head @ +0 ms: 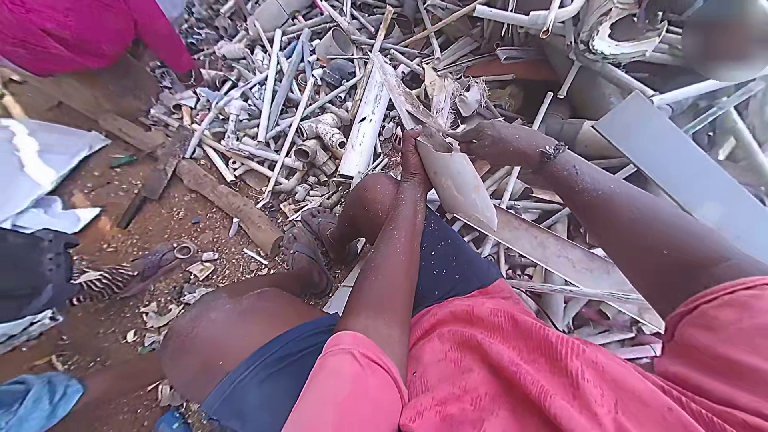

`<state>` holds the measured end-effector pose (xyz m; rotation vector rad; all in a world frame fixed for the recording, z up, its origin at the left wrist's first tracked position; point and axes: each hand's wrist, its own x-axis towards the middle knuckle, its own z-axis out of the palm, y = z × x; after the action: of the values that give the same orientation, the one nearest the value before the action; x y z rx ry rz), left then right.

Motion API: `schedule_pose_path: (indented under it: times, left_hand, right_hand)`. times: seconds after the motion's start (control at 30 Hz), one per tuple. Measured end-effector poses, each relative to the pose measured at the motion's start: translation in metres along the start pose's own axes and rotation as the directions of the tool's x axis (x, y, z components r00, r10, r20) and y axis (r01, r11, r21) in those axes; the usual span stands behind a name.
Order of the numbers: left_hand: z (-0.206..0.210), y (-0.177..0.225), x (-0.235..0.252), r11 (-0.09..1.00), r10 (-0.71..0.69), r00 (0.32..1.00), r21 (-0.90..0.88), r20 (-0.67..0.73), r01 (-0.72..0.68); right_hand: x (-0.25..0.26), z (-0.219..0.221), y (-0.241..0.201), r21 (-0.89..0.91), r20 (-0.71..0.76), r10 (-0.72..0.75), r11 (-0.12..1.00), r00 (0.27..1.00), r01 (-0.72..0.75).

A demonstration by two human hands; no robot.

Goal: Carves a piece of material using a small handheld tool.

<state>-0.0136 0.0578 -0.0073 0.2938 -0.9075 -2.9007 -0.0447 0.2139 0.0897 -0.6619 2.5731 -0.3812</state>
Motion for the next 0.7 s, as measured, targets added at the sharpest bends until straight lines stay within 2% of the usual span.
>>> schedule_pose_path:
  times: [0.07, 0.13, 0.2, 0.3, 0.37, 0.5, 0.53, 0.6, 0.7]
  left_hand:
    - [-0.007, 0.002, 0.010, 0.999, 0.033, 0.998, -0.016, -0.052, -0.034]
    - [-0.011, 0.000, 0.018, 0.998, 0.064, 0.995, -0.003, -0.076, -0.064]
    - [-0.007, -0.003, 0.015, 0.998, 0.058, 0.997, 0.039, -0.057, -0.056]
    - [-0.004, -0.008, 0.011, 0.998, 0.032, 0.999, 0.058, -0.011, -0.031]
    - [-0.006, -0.009, 0.010, 0.996, 0.035, 0.999, 0.079, -0.015, -0.033]
    - [-0.006, -0.001, 0.015, 0.996, 0.055, 0.995, 0.079, -0.082, -0.049]
    - [-0.008, -0.005, 0.018, 0.994, 0.071, 0.993, 0.089, -0.090, -0.063]
    - [-0.013, -0.018, 0.022, 0.990, 0.084, 0.996, 0.118, -0.012, -0.082]
    - [-0.004, -0.010, 0.010, 0.984, 0.079, 0.996, 0.160, -0.033, -0.073]
  right_hand:
    - [-0.026, 0.002, 0.000, 0.012, 0.070, -0.044, 0.999, 0.997, 0.043]
    - [-0.037, 0.009, 0.003, -0.061, 0.057, -0.078, 0.995, 0.995, 0.081]
    - [-0.025, 0.019, 0.011, -0.149, -0.005, -0.057, 0.987, 0.998, 0.056]
    - [0.005, 0.018, 0.016, -0.185, -0.081, -0.053, 0.982, 0.995, 0.037]
    - [0.006, 0.014, 0.011, -0.191, -0.051, -0.034, 0.981, 0.998, 0.023]
    - [-0.025, 0.012, 0.006, -0.188, 0.008, -0.068, 0.980, 0.998, 0.068]
    - [-0.023, 0.015, 0.008, -0.193, -0.008, -0.061, 0.980, 0.998, 0.058]
    - [-0.008, 0.022, 0.017, -0.198, -0.053, -0.028, 0.980, 0.998, 0.017]
    - [0.012, 0.017, 0.020, -0.149, -0.037, -0.023, 0.989, 0.999, 0.017]
